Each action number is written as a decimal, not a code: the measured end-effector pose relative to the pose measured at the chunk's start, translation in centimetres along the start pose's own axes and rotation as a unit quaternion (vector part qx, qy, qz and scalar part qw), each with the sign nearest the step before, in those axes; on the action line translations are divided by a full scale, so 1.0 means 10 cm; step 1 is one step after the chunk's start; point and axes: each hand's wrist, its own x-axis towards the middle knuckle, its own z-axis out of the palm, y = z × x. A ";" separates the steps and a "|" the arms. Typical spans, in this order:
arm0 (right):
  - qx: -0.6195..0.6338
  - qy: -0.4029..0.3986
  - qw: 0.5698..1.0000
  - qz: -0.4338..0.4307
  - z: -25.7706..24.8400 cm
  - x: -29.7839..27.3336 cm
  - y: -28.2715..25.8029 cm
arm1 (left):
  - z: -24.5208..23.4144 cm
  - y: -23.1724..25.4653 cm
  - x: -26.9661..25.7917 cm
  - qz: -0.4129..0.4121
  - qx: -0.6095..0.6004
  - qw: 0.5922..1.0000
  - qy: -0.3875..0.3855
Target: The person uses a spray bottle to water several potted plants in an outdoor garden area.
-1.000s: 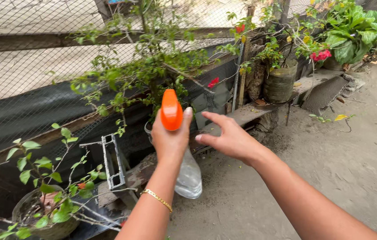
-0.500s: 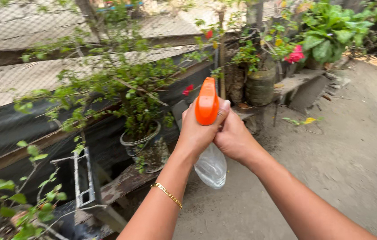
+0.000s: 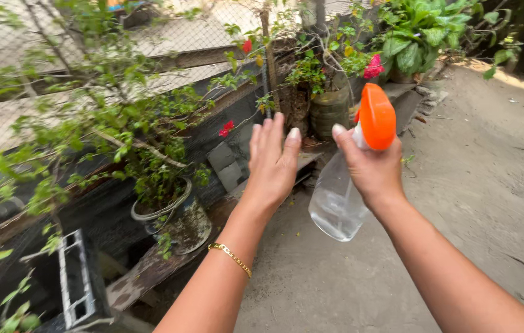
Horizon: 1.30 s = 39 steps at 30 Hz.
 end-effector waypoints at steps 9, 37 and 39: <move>0.092 -0.064 0.989 0.093 0.21 0.69 0.08 | 0.28 -0.19 0.85 0.008 0.116 0.993 0.035; -0.010 0.135 0.982 0.132 0.50 1.69 0.59 | 0.62 -0.46 1.99 0.005 0.134 0.990 -0.048; -0.022 0.131 0.983 0.129 0.38 1.75 0.68 | 0.73 -0.46 2.02 0.013 0.130 0.991 -0.038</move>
